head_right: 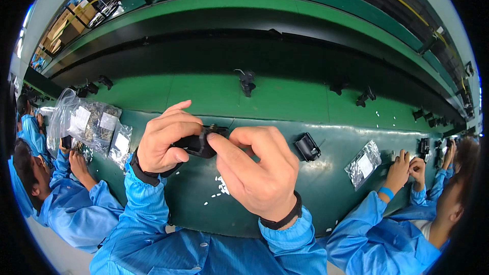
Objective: Assembling small silver clips and wires onto black plastic housings at a factory production line.
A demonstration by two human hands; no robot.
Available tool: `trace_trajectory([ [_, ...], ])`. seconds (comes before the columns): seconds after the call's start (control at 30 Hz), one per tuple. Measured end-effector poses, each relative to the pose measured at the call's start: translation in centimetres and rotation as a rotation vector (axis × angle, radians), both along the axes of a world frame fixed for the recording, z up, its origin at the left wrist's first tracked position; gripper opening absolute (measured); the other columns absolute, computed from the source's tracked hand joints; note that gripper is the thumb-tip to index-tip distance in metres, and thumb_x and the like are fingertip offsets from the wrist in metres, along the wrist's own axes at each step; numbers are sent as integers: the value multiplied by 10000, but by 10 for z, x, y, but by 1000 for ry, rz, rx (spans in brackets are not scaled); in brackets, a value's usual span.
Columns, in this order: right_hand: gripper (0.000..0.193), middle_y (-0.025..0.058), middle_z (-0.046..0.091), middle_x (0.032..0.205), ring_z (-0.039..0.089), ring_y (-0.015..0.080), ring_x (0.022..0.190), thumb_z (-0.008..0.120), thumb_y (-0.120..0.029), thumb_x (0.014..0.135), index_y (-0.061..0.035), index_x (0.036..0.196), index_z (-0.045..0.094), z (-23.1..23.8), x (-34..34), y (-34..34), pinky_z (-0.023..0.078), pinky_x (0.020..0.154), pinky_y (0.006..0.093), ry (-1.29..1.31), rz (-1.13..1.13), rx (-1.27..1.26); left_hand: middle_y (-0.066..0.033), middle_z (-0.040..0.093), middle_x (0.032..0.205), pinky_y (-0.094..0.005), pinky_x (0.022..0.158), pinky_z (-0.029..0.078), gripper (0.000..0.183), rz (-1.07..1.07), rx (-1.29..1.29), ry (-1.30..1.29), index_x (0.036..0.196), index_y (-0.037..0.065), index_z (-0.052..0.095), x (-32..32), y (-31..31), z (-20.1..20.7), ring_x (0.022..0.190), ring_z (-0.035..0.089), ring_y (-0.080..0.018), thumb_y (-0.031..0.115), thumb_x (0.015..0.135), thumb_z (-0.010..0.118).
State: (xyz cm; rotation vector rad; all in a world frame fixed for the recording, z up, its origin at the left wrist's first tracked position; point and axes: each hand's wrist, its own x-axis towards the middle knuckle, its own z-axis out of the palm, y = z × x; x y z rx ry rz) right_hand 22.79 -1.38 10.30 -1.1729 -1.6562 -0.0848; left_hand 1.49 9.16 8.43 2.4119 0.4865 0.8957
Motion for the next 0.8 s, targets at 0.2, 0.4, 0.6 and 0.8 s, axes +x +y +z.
trace_trajectory([
  [0.2, 268, 91, 669, 942, 651, 161, 756, 779, 76, 795, 0, 1051, 764, 1, -4, -7, 517, 599, 274, 364, 154, -243, -135, 722, 1035, -547, 1090, 435, 668, -114, -167, -121, 1102, 21, 698, 2, -1, -7, 972, 703, -352, 637, 1010, 458],
  [0.4, 266, 123, 682, 1035, 677, 139, 845, 765, 53, 865, 29, 1124, 708, 4, -1, -12, 552, 650, 240, 661, 326, -397, -252, 722, 1047, -556, 1052, 477, 785, -166, -257, -120, 1028, -68, 690, 8, -9, 0, 974, 721, -415, 629, 1055, 331],
  [0.6, 251, 142, 675, 1046, 685, 135, 886, 732, 97, 886, 59, 1128, 678, -6, -11, -15, 602, 694, 253, 970, 288, -414, -270, 574, 1387, -475, 1024, 486, 628, -5, -453, -225, 1235, -74, 610, 26, -26, -1, 1267, 589, -380, 485, 1106, 356],
  [0.8, 304, 138, 696, 969, 722, 161, 860, 754, 89, 877, 78, 1166, 658, -8, -26, -15, 649, 681, 278, 903, 329, -429, -245, 506, 1447, -462, 1152, 345, 318, 114, -535, -408, 1136, -26, 600, 36, -51, 2, 1319, 512, -337, 246, 987, 532],
])
